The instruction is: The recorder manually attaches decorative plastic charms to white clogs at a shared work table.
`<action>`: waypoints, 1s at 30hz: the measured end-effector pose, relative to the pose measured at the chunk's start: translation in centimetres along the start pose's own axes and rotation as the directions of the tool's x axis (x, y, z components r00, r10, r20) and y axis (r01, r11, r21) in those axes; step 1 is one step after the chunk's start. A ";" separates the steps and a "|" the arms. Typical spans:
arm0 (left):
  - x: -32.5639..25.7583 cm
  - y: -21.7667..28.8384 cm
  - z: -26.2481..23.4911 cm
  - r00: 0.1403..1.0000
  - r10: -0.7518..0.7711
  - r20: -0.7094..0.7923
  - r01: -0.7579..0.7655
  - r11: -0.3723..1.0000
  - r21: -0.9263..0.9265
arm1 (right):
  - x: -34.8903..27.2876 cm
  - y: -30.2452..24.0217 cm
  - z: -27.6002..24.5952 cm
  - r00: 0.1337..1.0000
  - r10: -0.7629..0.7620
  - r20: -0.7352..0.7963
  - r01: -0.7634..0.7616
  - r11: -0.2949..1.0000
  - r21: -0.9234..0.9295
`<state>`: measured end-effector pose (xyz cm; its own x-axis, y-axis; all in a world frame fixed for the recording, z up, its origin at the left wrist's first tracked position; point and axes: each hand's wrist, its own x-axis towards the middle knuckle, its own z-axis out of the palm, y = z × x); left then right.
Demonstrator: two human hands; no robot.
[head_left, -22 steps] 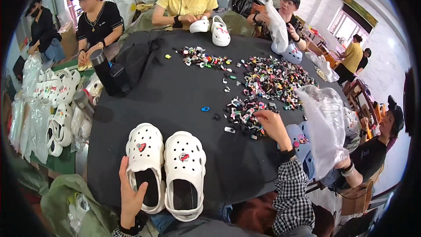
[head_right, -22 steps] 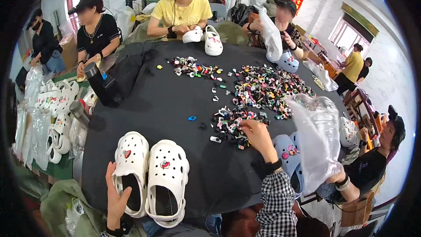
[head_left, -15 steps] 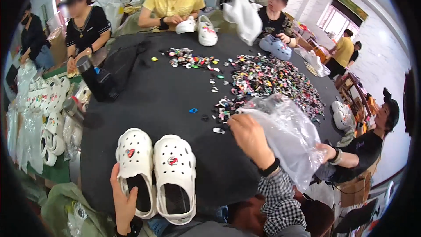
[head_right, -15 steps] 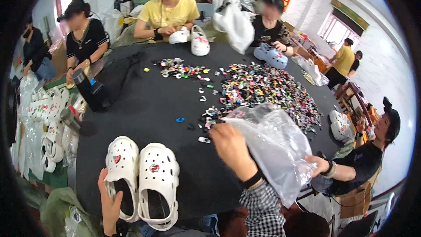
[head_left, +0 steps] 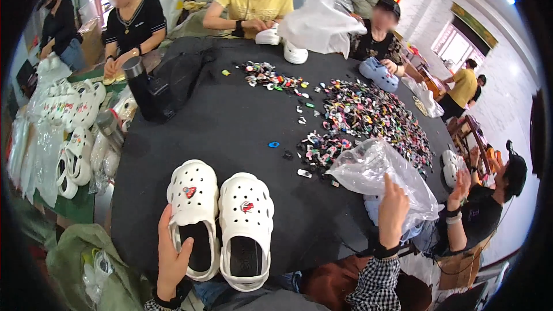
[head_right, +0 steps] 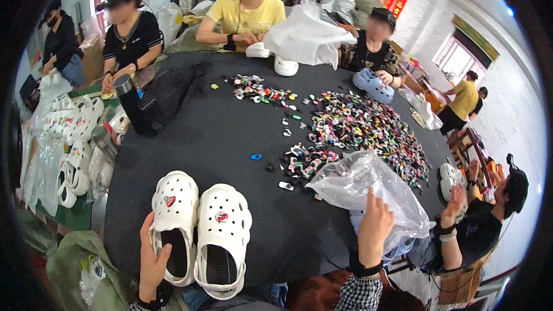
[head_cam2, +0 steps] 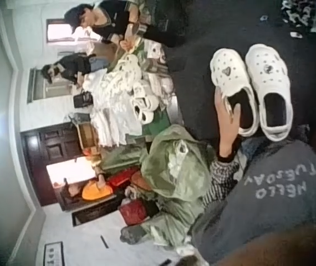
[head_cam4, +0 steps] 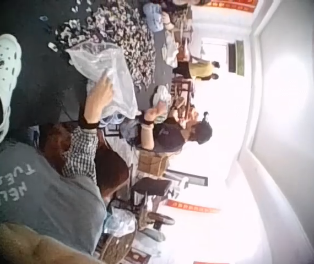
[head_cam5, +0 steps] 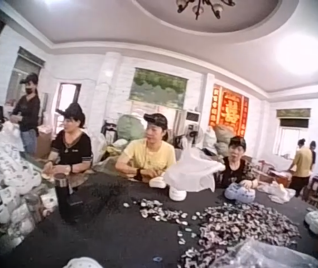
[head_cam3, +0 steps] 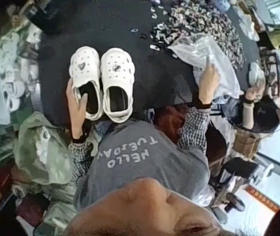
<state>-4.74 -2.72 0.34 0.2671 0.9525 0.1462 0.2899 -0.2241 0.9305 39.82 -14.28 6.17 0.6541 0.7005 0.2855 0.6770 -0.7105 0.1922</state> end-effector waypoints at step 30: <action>0.5 3.0 0.0 0.969 0.227 -0.093 -0.200 0.951 0.238 | 23.0 -21.3 10.1 0.871 -0.440 -0.217 0.489 0.746 0.452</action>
<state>-3.75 -2.94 3.17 0.2390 0.8917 0.3844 0.4404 -0.4524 0.7755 43.84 17.62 -0.87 0.1989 0.9084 0.3677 0.9775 -0.1569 -0.1410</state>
